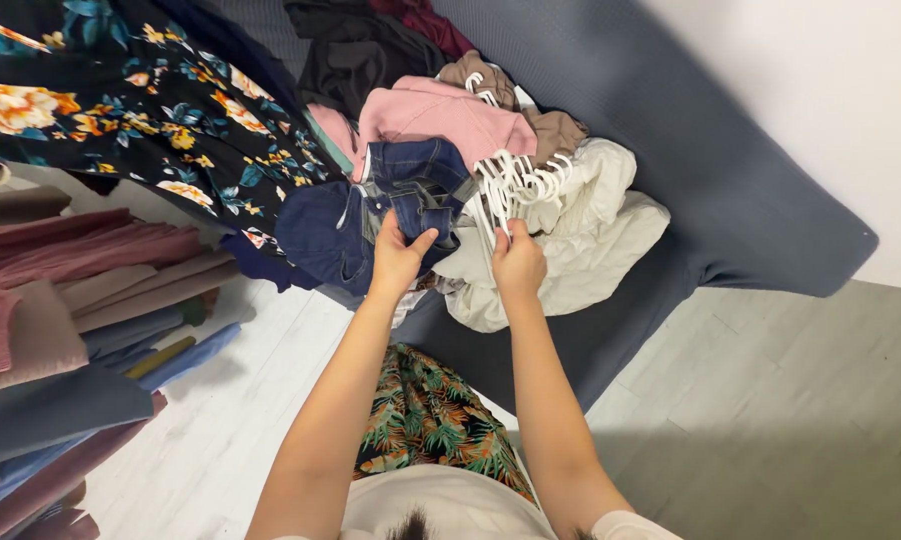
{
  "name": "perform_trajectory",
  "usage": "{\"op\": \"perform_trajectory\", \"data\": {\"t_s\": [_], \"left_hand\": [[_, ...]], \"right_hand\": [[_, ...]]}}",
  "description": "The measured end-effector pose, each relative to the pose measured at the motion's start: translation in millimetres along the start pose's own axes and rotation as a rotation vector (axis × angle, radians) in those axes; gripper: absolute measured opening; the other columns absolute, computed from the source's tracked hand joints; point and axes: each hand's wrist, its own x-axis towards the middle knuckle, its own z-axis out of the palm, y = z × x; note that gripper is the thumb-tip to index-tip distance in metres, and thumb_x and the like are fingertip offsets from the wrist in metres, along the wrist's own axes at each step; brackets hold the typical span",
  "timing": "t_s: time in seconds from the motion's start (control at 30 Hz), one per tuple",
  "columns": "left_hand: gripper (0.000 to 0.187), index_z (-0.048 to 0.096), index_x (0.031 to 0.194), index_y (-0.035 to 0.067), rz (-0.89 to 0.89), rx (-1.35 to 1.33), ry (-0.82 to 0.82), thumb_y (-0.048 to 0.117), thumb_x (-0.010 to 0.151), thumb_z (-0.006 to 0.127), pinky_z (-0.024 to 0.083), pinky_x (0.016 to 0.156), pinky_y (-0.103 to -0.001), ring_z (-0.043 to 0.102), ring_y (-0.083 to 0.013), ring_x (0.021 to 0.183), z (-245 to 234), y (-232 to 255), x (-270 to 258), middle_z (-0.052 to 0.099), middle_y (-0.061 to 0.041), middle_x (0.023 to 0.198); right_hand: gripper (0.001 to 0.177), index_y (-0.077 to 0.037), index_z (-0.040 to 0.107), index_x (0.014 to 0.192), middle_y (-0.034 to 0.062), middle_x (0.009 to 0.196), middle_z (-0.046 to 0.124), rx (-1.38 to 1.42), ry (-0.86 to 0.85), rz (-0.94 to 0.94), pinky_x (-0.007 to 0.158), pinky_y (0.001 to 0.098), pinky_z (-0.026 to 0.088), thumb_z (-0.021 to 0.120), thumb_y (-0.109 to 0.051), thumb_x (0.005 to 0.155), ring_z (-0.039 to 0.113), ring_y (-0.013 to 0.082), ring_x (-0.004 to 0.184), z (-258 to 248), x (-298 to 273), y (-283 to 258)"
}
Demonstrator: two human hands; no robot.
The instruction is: The person picks up a floral dress from a pile, turns it inside out, and hangs it on a white hanger. They then pick up denim overalls, turn them inside out, and hang them on a hanger. Finally, they pick up a pink garment and begin to fold it.
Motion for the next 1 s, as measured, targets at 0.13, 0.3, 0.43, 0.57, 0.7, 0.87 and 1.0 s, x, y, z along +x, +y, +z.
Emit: {"op": "perform_trajectory", "data": {"t_s": [0.13, 0.3, 0.43, 0.57, 0.7, 0.87, 1.0], "left_hand": [[0.053, 0.048, 0.139, -0.001, 0.086, -0.093, -0.031, -0.011, 0.090, 0.068, 0.053, 0.099, -0.030, 0.066, -0.0149, 0.112, -4.3, 32.0, -15.6, 0.067, -0.009, 0.125], [0.055, 0.047, 0.141, 0.000, 0.137, -0.141, -0.047, -0.012, 0.091, 0.067, 0.053, 0.099, -0.030, 0.066, -0.0142, 0.113, -10.3, 83.3, -32.4, 0.067, -0.008, 0.125], [0.056, 0.048, 0.140, 0.002, 0.156, -0.180, -0.044, -0.012, 0.090, 0.067, 0.056, 0.093, -0.030, 0.067, -0.0138, 0.107, -23.5, 122.5, -49.8, 0.067, -0.007, 0.122], [0.054, 0.049, 0.139, 0.002, 0.191, -0.208, -0.039, -0.012, 0.089, 0.068, 0.057, 0.089, -0.030, 0.069, -0.0139, 0.103, -37.2, 155.3, -64.6, 0.068, -0.007, 0.118], [0.052, 0.050, 0.137, 0.001, 0.295, -0.152, -0.070, -0.010, 0.090, 0.070, 0.057, 0.091, -0.030, 0.069, -0.0135, 0.104, -41.3, 177.0, -86.6, 0.069, -0.007, 0.115], [0.056, 0.053, 0.137, 0.002, 0.342, 0.038, -0.049, -0.004, 0.086, 0.075, 0.056, 0.087, -0.028, 0.068, -0.0117, 0.100, -38.3, 208.8, -116.9, 0.070, -0.006, 0.112], [0.057, 0.056, 0.134, 0.002, 0.447, 0.270, -0.008, 0.001, 0.083, 0.079, 0.054, 0.088, -0.028, 0.068, -0.0101, 0.102, -42.7, 231.4, -138.5, 0.072, -0.004, 0.113]], "right_hand": [[0.022, -0.017, 0.071, 0.107, 0.0162, 0.075, 0.072, -0.224, -0.045, -0.021, 0.067, 0.0536, 0.052, 0.071, -0.033, 0.092, 0.069, 0.0424, 0.076, -78.3, -6.7, -38.0], [0.023, -0.013, 0.072, 0.108, 0.0149, 0.076, 0.073, -0.120, 0.034, -0.132, 0.066, 0.0495, 0.052, 0.072, -0.029, 0.092, 0.069, 0.0379, 0.074, -173.4, -35.4, -83.7], [0.023, -0.006, 0.069, 0.110, 0.0071, 0.075, 0.072, 0.555, -0.003, -0.101, 0.061, 0.0347, 0.054, 0.064, -0.023, 0.096, 0.067, 0.0204, 0.064, -206.5, -59.5, -116.1], [0.024, -0.003, 0.068, 0.110, 0.0067, 0.081, 0.070, 1.126, -0.302, -0.211, 0.067, 0.0273, 0.049, 0.059, -0.025, 0.108, 0.063, 0.0124, 0.070, -193.4, -63.7, -147.2], [0.024, -0.006, 0.066, 0.103, 0.0055, 0.098, 0.074, 1.295, -0.629, 0.096, 0.071, 0.0312, 0.057, 0.057, -0.028, 0.099, 0.070, 0.0136, 0.084, -150.4, -75.4, -170.3], [0.025, -0.005, 0.068, 0.111, 0.0033, 0.097, 0.065, 1.459, -0.841, -0.026, 0.078, 0.0323, 0.057, 0.061, -0.028, 0.108, 0.063, 0.0139, 0.087, -123.2, -80.7, -185.9], [0.025, -0.003, 0.067, 0.109, 0.0072, 0.105, 0.070, 1.473, -0.779, -0.129, 0.082, 0.0302, 0.057, 0.057, -0.026, 0.107, 0.068, 0.0168, 0.096, -125.2, -73.7, -201.2]]}}
